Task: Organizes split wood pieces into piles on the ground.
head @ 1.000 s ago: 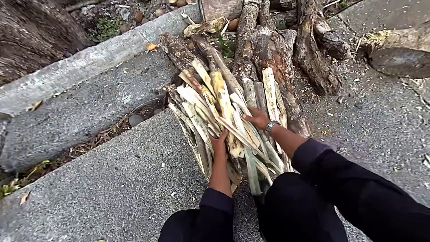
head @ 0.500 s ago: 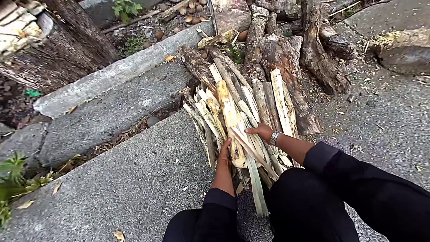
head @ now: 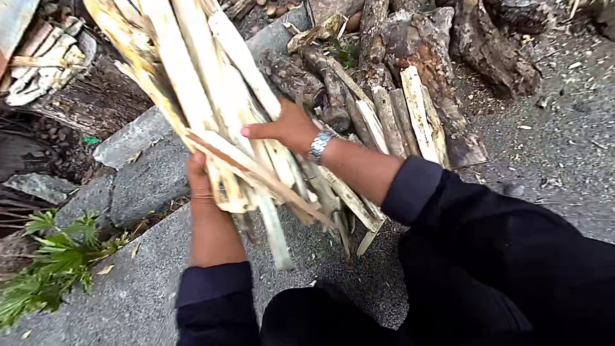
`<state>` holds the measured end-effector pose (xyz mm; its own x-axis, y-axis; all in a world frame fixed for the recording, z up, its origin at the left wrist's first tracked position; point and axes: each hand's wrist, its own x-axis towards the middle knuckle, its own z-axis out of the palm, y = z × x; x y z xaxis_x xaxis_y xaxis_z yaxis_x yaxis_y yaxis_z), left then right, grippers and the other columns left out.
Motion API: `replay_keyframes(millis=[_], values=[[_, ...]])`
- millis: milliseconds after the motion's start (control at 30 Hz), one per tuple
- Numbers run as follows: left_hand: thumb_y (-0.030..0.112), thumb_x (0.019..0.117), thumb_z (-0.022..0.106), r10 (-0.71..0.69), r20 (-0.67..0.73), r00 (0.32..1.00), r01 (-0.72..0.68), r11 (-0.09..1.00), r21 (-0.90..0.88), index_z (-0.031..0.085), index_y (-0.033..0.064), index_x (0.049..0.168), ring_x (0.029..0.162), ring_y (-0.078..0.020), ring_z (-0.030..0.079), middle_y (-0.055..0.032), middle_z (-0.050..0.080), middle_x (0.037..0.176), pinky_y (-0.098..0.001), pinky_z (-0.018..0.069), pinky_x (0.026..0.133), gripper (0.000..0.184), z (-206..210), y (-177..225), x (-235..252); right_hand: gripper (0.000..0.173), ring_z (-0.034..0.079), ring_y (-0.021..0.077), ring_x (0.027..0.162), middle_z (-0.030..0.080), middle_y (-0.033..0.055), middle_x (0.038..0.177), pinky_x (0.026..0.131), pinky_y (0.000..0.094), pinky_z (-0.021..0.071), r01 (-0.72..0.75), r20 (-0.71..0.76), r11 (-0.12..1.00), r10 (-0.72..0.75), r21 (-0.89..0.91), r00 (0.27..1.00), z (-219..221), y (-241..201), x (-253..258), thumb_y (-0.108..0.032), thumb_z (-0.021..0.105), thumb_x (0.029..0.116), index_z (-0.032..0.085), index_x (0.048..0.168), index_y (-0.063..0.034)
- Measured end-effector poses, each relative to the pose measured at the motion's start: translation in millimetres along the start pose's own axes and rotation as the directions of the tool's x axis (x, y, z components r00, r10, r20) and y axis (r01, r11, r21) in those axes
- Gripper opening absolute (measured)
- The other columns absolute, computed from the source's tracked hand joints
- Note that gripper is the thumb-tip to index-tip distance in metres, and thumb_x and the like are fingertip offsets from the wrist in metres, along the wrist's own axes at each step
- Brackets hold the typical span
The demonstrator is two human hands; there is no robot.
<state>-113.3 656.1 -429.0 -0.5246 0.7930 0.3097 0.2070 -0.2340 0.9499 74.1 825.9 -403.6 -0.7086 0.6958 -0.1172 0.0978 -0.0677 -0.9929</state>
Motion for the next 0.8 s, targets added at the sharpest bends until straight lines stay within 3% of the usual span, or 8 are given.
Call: replay_keyframes(millis=[133, 267, 400, 467, 600, 667, 733, 800], values=[[0.072, 0.0762, 0.074, -0.122, 0.015, 0.992, 0.118, 0.982, 0.147, 0.065, 0.0413, 0.1, 0.092, 0.0112, 0.067, 0.0253, 0.073, 0.096, -0.0129, 0.0564, 0.082, 0.04, -89, 15, -55, 0.099, 0.07, 0.0283, 0.11, 0.071, 0.016, 0.121, 0.094, 0.0568, 0.0586, -0.062, 0.07, 0.992, 0.055, 0.112, 0.996, 99, 39, -23, -0.047, 0.092, 0.0717, 0.046, 0.153, -0.0152], [0.063, 0.0515, 0.088, -0.461, -0.202, 0.864, 0.487, 0.867, 0.107, 0.063, 0.0321, 0.094, 0.075, 0.0072, 0.067, 0.0197, 0.071, 0.081, -0.0166, 0.0581, 0.067, 0.058, -114, 9, -156, 0.102, 0.066, 0.0285, 0.121, 0.065, 0.0178, 0.134, 0.103, 0.0542, 0.0548, -0.18, 0.214, 0.969, 0.142, 0.17, 0.966, 168, 125, -72, -0.038, 0.093, 0.0746, 0.039, 0.158, -0.0136], [0.062, 0.0463, 0.095, -0.574, -0.225, 0.787, 0.581, 0.813, -0.042, 0.05, 0.0106, 0.129, 0.083, -0.0032, 0.071, 0.0071, 0.074, 0.095, -0.027, 0.062, 0.076, 0.107, -139, -62, -261, 0.104, 0.064, 0.0272, 0.124, 0.063, 0.0193, 0.136, 0.107, 0.0494, 0.0533, -0.326, 0.358, 0.94, 0.273, 0.097, 0.893, 194, 205, -116, -0.03, 0.096, 0.0707, 0.04, 0.156, -0.0099], [0.068, 0.0483, 0.093, -0.595, -0.276, 0.755, 0.578, 0.802, -0.147, 0.043, 0.0048, 0.135, 0.09, -0.0041, 0.072, 0.0043, 0.074, 0.102, -0.0291, 0.0623, 0.081, 0.118, -132, -100, -309, 0.104, 0.062, 0.0267, 0.126, 0.062, 0.02, 0.137, 0.108, 0.0469, 0.0521, -0.397, 0.419, 0.916, 0.339, 0.056, 0.842, 195, 233, -128, -0.031, 0.095, 0.0704, 0.039, 0.155, -0.0089], [0.078, 0.0451, 0.088, -0.731, -0.375, 0.57, 0.688, 0.674, -0.27, 0.034, -0.0034, 0.143, 0.091, -0.0086, 0.072, -0.0046, 0.072, 0.106, -0.0324, 0.0624, 0.083, 0.139, -115, -143, -356, 0.112, 0.059, 0.0286, 0.13, 0.057, 0.0211, 0.144, 0.111, 0.0482, 0.0501, -0.505, 0.493, 0.863, 0.441, -0.004, 0.75, 204, 273, -135, -0.038, 0.091, 0.0748, 0.025, 0.161, -0.011], [0.073, 0.0562, 0.084, -0.802, -0.368, 0.471, 0.764, 0.579, -0.285, 0.028, -0.0015, 0.151, 0.097, -0.0114, 0.071, -0.009, 0.07, 0.114, -0.0344, 0.0611, 0.087, 0.132, -117, -159, -359, 0.105, 0.056, 0.0317, 0.134, 0.054, 0.0221, 0.147, 0.112, 0.0522, 0.0472, -0.543, 0.493, 0.837, 0.5, -0.066, 0.712, 208, 288, -131, -0.049, 0.081, 0.0842, 0.021, 0.162, -0.0116], [0.053, 0.0798, 0.072, -0.863, -0.349, 0.366, 0.836, 0.469, -0.284, 0.02, 0.0043, 0.159, 0.109, -0.0209, 0.067, -0.0176, 0.064, 0.129, -0.0422, 0.058, 0.093, 0.107, -126, -179, -361, 0.1, 0.053, 0.0369, 0.137, 0.053, 0.0245, 0.149, 0.114, 0.0576, 0.0429, -0.567, 0.477, 0.8, 0.582, -0.194, 0.658, 209, 292, -122, -0.06, 0.069, 0.0921, 0.018, 0.164, -0.0131], [0.041, 0.0972, 0.064, -0.878, -0.395, 0.271, 0.879, 0.393, -0.271, 0.027, 0.0062, 0.158, 0.112, -0.028, 0.067, -0.0216, 0.064, 0.13, -0.0468, 0.0581, 0.094, 0.079, -132, -194, -361, 0.093, 0.053, 0.0417, 0.136, 0.054, 0.0268, 0.147, 0.113, 0.0626, 0.0413, -0.56, 0.445, 0.769, 0.636, -0.307, 0.63, 207, 293, -107, -0.063, 0.059, 0.0971, 0.019, 0.164, -0.0125]])
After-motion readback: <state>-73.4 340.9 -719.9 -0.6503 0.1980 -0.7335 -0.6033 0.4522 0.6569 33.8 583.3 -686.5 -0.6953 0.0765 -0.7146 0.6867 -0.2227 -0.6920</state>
